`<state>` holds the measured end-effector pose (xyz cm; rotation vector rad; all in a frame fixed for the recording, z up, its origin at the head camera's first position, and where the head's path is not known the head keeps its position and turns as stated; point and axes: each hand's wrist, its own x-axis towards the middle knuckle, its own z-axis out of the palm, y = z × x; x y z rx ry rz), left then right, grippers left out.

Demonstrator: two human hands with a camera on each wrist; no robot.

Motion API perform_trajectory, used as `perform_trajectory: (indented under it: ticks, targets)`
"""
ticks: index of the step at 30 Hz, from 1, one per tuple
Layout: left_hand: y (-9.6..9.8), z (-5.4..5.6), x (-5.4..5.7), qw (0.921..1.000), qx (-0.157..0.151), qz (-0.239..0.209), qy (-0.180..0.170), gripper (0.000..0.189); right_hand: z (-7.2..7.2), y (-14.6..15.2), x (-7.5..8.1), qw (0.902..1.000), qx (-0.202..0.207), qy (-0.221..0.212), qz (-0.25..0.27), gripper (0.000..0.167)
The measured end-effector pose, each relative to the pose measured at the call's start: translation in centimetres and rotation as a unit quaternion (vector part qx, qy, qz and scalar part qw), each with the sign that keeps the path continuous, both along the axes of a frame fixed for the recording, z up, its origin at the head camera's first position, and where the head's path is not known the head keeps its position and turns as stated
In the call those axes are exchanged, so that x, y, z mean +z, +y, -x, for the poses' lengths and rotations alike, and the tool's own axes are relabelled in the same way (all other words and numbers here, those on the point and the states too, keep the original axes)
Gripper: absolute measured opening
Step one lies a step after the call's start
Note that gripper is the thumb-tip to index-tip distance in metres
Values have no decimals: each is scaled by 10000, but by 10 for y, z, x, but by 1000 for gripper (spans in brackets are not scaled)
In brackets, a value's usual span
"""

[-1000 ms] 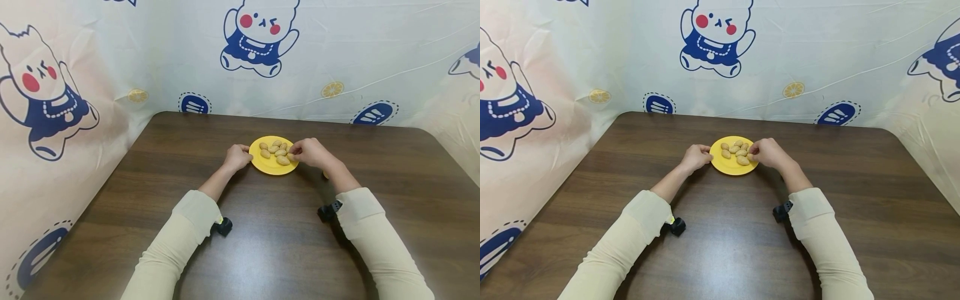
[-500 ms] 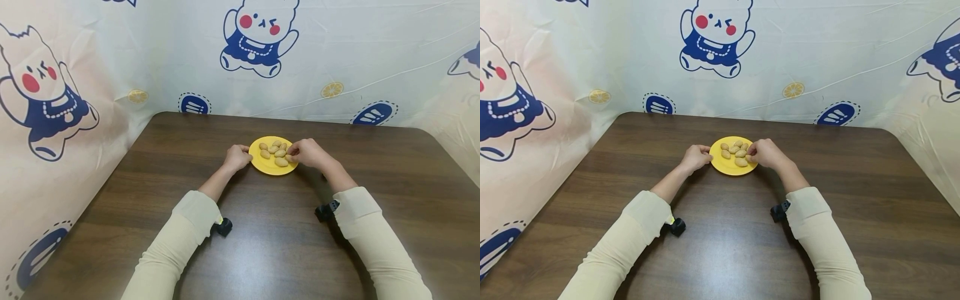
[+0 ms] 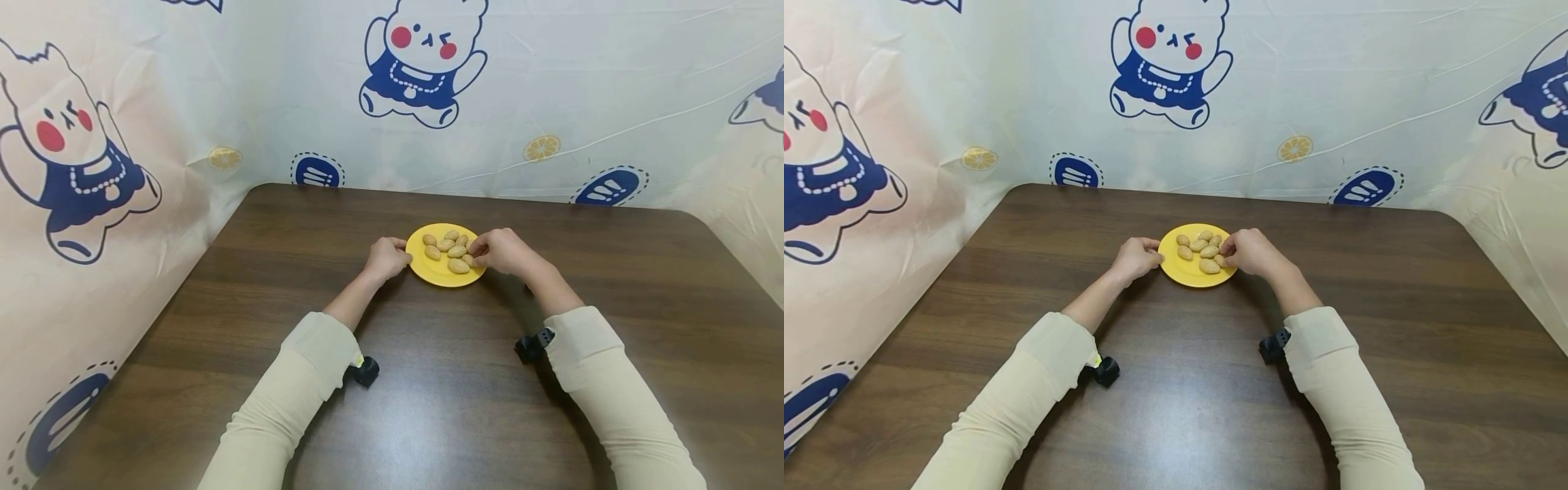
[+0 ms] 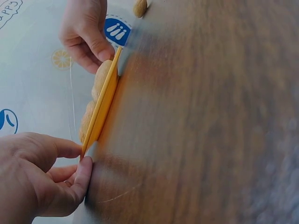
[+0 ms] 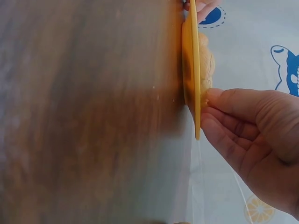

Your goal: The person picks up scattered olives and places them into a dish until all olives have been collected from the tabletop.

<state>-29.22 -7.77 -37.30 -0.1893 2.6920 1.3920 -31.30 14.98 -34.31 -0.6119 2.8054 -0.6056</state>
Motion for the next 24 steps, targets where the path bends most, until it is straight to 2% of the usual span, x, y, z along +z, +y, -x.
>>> perform_trajectory:
  ticks: [11, 24]
  targets:
    - [1, -1, 0, 10000, 27, 73, -32, 36, -3, 7, 4, 9999, -105, -62, -39, 22]
    - [0, 0, 0, 10000, 22, 29, -44, 36, -11, 22, 8, 9999, 97, 104, -59, 24]
